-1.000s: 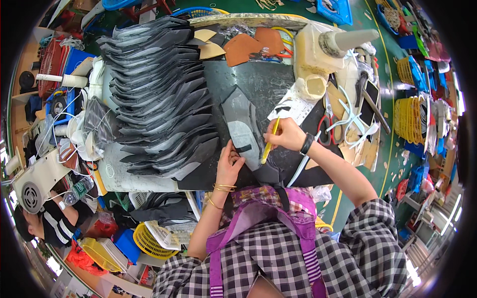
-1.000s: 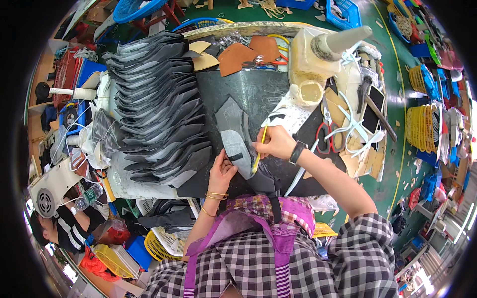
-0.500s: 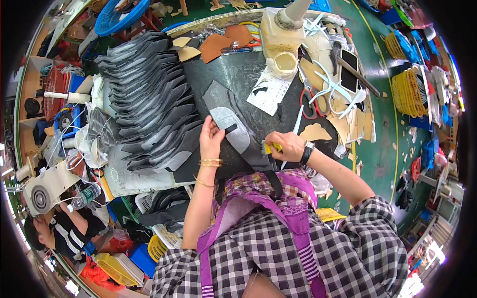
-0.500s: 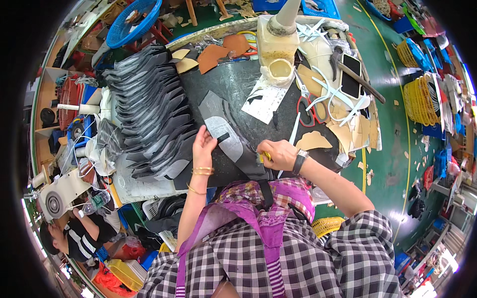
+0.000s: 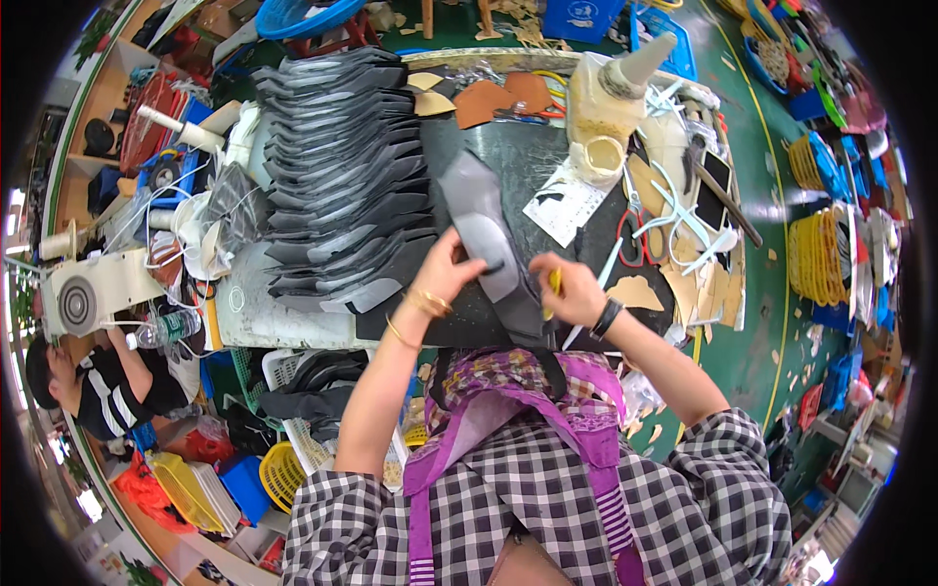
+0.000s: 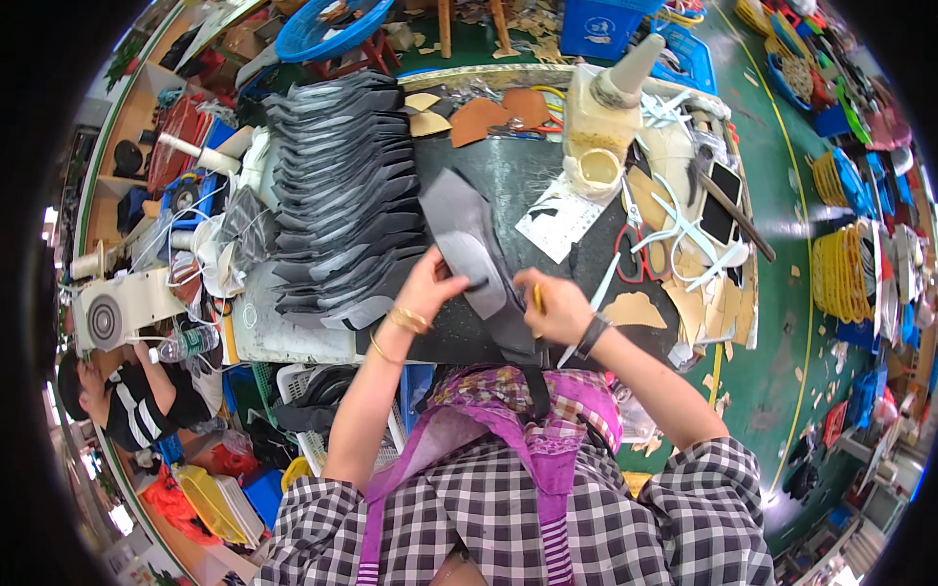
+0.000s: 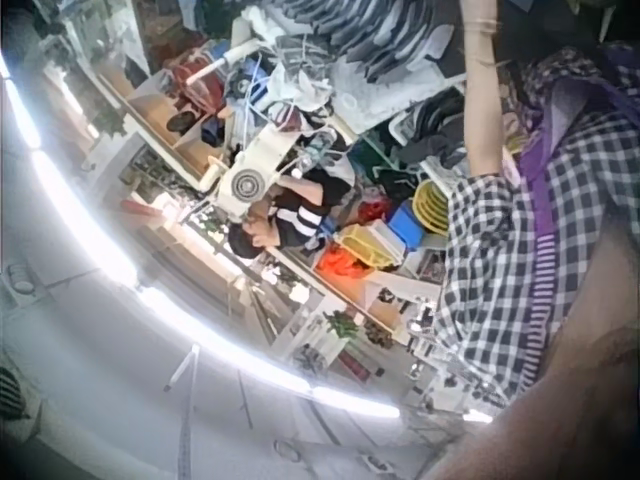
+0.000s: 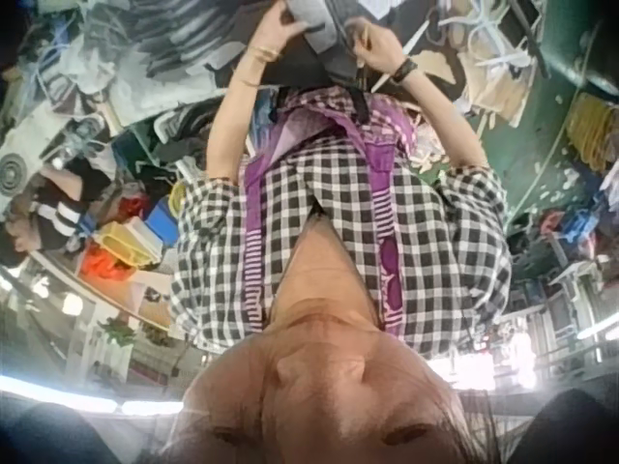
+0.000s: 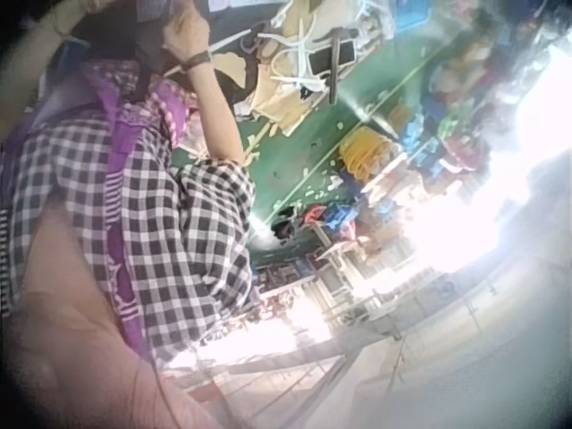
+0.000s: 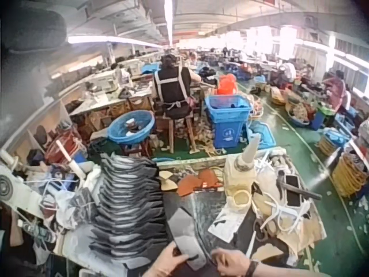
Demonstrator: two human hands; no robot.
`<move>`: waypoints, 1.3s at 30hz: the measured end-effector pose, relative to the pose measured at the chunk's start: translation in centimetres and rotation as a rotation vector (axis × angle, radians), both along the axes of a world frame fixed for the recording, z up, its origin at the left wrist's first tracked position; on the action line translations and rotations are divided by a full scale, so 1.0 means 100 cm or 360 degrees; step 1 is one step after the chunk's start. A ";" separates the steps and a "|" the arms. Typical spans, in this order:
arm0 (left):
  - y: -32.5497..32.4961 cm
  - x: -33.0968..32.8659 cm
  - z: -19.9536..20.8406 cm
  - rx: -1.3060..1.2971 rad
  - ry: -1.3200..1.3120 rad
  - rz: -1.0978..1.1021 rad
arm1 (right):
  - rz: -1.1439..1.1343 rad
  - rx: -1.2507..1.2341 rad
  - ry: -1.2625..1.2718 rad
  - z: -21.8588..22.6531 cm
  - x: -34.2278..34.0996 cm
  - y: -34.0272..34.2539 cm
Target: The person retrieves shoe upper pieces from a basket, applies glue onto them using an applicator, and binds a stack of the pieces together with a string by hand.
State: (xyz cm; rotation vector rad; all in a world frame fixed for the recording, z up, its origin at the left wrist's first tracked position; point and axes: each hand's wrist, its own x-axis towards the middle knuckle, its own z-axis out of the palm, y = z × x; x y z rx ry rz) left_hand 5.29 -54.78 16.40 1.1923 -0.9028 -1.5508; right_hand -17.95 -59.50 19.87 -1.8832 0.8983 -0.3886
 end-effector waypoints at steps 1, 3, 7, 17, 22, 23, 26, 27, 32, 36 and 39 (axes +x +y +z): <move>0.013 -0.006 0.002 -0.0262 -0.0283 0.0036 | 0.0093 0.0135 0.0080 0.005 0.004 -0.013; 0.035 -0.021 0.006 -0.0676 -0.0841 0.0045 | 0.0425 0.0170 0.0373 -0.011 0.002 -0.038; 0.071 -0.031 0.018 -0.0374 -0.0610 -0.0015 | 0.0732 -0.0183 0.0877 -0.003 0.026 -0.046; 0.177 0.050 -0.020 -0.0377 0.0920 0.1724 | 0.0849 -0.0110 0.1004 0.016 0.054 -0.048; 0.166 0.076 -0.061 -0.0215 0.0810 0.1709 | 0.0779 -0.0156 0.0945 0.029 0.055 -0.048; 0.165 0.077 -0.063 -0.0118 0.0769 0.1800 | 0.0752 -0.0152 0.0963 0.033 0.052 -0.051; 0.165 0.076 -0.058 0.0120 0.0519 0.2057 | 0.0398 0.0014 0.0604 0.053 0.042 -0.069; 0.173 0.079 -0.062 0.0125 0.0454 0.2039 | 0.0269 0.0034 0.0490 0.057 0.038 -0.080; 0.177 0.069 -0.060 0.0016 0.1445 0.1900 | -0.0273 -0.0199 0.0436 0.044 -0.020 -0.135; 0.173 0.032 -0.077 0.0024 0.1803 0.1538 | -0.0475 0.0161 0.0317 0.045 -0.031 -0.136; 0.141 0.012 -0.056 -0.0029 0.1614 0.1525 | -0.0389 0.0108 0.0431 0.049 -0.025 -0.129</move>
